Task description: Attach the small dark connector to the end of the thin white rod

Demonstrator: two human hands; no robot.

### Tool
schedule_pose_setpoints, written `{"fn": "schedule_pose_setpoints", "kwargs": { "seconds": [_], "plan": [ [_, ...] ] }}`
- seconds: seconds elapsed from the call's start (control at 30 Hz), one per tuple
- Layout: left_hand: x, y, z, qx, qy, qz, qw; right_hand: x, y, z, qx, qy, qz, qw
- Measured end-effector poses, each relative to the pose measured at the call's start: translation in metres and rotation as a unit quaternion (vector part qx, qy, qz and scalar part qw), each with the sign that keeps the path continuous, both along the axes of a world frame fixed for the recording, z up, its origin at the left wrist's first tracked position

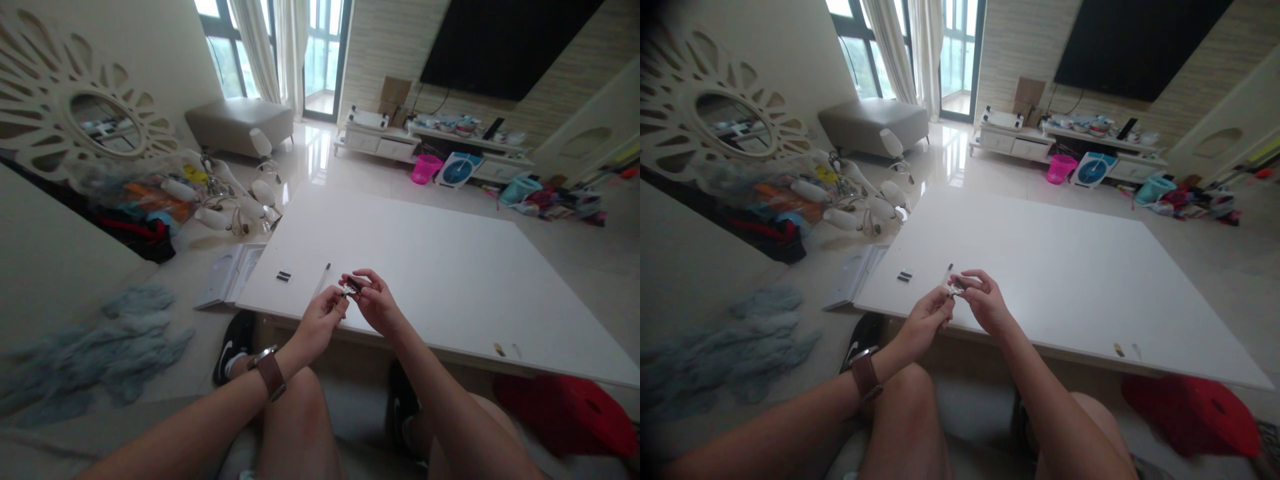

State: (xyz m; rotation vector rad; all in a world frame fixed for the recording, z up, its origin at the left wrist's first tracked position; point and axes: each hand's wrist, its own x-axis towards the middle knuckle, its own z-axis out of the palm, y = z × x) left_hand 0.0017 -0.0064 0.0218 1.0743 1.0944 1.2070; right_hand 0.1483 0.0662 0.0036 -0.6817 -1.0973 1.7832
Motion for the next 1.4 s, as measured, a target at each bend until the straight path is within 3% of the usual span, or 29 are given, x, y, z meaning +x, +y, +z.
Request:
{"fn": "schedule_pose_setpoints", "kwargs": {
  "seconds": [0.27, 0.4, 0.47, 0.53, 0.6, 0.73, 0.83, 0.93, 1.03, 1.1, 1.23, 1.33, 1.4],
  "plan": [
    [0.004, -0.002, -0.016, -0.096, 0.003, 0.01, 0.995, 0.006, 0.019, -0.028, -0.101, -0.064, -0.14, 0.983],
    [0.005, -0.003, -0.024, -0.134, 0.018, 0.024, 0.99, 0.003, 0.024, -0.047, -0.152, -0.071, -0.165, 0.972],
    [0.007, -0.006, -0.028, -0.151, 0.021, -0.002, 0.988, 0.001, 0.025, -0.058, -0.144, -0.112, -0.168, 0.969],
    [0.009, -0.009, -0.032, -0.172, 0.016, -0.035, 0.984, 0.001, 0.026, -0.07, -0.078, -0.206, -0.17, 0.96],
    [0.012, -0.012, -0.035, -0.189, 0.011, -0.049, 0.981, 0.002, 0.026, -0.081, 0.028, -0.332, -0.16, 0.929],
    [0.016, -0.015, -0.034, -0.215, 0.016, -0.057, 0.975, 0.005, 0.021, -0.092, 0.199, -0.533, -0.111, 0.815],
    [0.018, -0.015, -0.031, -0.227, 0.014, -0.062, 0.972, 0.003, 0.015, -0.09, 0.255, -0.617, -0.085, 0.74],
    [0.019, -0.014, -0.033, -0.229, 0.009, -0.053, 0.972, 0.0, 0.01, -0.084, 0.292, -0.636, -0.06, 0.712],
    [0.018, -0.013, -0.037, -0.227, 0.004, -0.01, 0.974, -0.002, 0.01, -0.079, 0.299, -0.626, -0.05, 0.718],
    [0.015, -0.012, -0.037, -0.201, 0.023, 0.036, 0.979, -0.003, 0.011, -0.075, 0.28, -0.606, -0.058, 0.742],
    [0.008, -0.008, -0.031, -0.125, 0.055, 0.138, 0.981, -0.007, 0.007, -0.062, 0.217, -0.495, -0.044, 0.84],
    [0.004, -0.005, -0.026, -0.108, 0.012, 0.19, 0.976, -0.01, -0.003, -0.051, 0.174, -0.381, 0.025, 0.908],
    [0.003, -0.004, -0.023, -0.112, -0.022, 0.211, 0.971, -0.012, -0.011, -0.046, 0.152, -0.31, 0.072, 0.936]
  ]
}}
